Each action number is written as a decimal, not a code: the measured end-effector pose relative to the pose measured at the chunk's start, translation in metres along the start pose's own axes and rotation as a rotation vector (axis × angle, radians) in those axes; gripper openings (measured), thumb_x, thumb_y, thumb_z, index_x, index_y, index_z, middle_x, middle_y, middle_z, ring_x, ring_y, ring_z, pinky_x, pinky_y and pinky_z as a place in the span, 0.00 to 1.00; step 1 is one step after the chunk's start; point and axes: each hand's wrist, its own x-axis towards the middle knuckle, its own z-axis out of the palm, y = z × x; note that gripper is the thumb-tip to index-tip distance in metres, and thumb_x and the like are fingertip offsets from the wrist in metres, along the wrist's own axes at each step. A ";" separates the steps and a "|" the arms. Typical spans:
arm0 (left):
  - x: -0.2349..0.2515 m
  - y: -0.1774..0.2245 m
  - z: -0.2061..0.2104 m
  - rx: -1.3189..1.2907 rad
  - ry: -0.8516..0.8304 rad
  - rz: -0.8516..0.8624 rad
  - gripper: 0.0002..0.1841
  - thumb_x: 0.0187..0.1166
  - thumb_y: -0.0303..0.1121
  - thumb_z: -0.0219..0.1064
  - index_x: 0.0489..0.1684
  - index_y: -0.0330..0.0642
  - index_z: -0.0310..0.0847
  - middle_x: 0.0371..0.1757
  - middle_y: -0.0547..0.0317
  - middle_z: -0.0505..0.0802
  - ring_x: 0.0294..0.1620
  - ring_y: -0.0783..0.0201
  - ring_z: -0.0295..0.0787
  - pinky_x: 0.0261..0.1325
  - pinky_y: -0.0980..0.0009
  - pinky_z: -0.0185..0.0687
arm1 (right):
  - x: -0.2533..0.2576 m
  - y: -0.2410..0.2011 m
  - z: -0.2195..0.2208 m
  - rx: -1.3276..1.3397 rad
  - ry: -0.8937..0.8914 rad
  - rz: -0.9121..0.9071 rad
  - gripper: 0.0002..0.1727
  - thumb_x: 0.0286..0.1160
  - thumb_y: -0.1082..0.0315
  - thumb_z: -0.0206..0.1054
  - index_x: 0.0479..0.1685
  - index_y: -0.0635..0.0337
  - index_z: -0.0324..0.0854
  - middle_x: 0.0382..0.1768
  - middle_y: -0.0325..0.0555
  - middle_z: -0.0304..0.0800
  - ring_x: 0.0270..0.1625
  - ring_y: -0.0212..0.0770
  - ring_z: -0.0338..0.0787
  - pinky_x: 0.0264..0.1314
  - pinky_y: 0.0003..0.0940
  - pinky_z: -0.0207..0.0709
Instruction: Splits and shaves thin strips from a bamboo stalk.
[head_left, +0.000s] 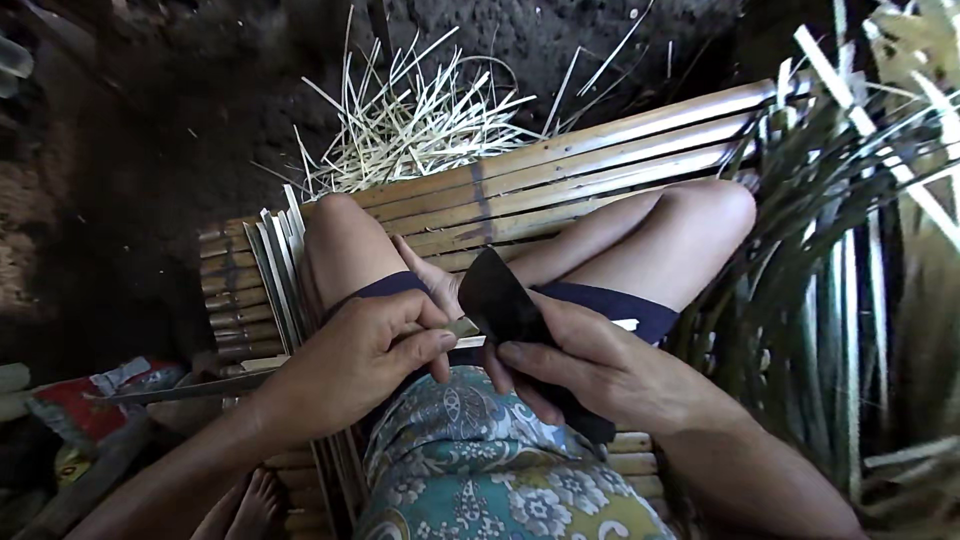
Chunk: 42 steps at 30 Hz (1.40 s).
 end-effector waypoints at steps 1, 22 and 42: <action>-0.001 0.001 0.001 -0.006 -0.001 -0.008 0.08 0.88 0.38 0.61 0.41 0.50 0.84 0.27 0.73 0.91 0.20 0.82 0.77 0.22 0.87 0.67 | 0.000 -0.002 0.001 -0.003 -0.003 0.010 0.07 0.91 0.67 0.47 0.50 0.54 0.71 0.30 0.32 0.84 0.19 0.20 0.79 0.20 0.13 0.77; 0.000 -0.034 0.032 -0.394 0.023 0.057 0.12 0.91 0.39 0.56 0.63 0.45 0.75 0.45 0.69 0.93 0.35 0.80 0.88 0.41 0.82 0.87 | 0.015 0.020 -0.009 -0.254 0.228 -0.057 0.09 0.87 0.61 0.60 0.47 0.55 0.81 0.27 0.32 0.88 0.26 0.24 0.87 0.29 0.18 0.83; 0.081 -0.044 0.058 -1.227 0.012 0.394 0.28 0.83 0.66 0.51 0.62 0.59 0.86 0.42 0.71 0.94 0.44 0.74 0.91 0.50 0.76 0.86 | 0.039 0.033 0.015 -1.033 0.690 -0.624 0.23 0.78 0.47 0.69 0.24 0.58 0.86 0.20 0.42 0.87 0.23 0.35 0.85 0.25 0.32 0.77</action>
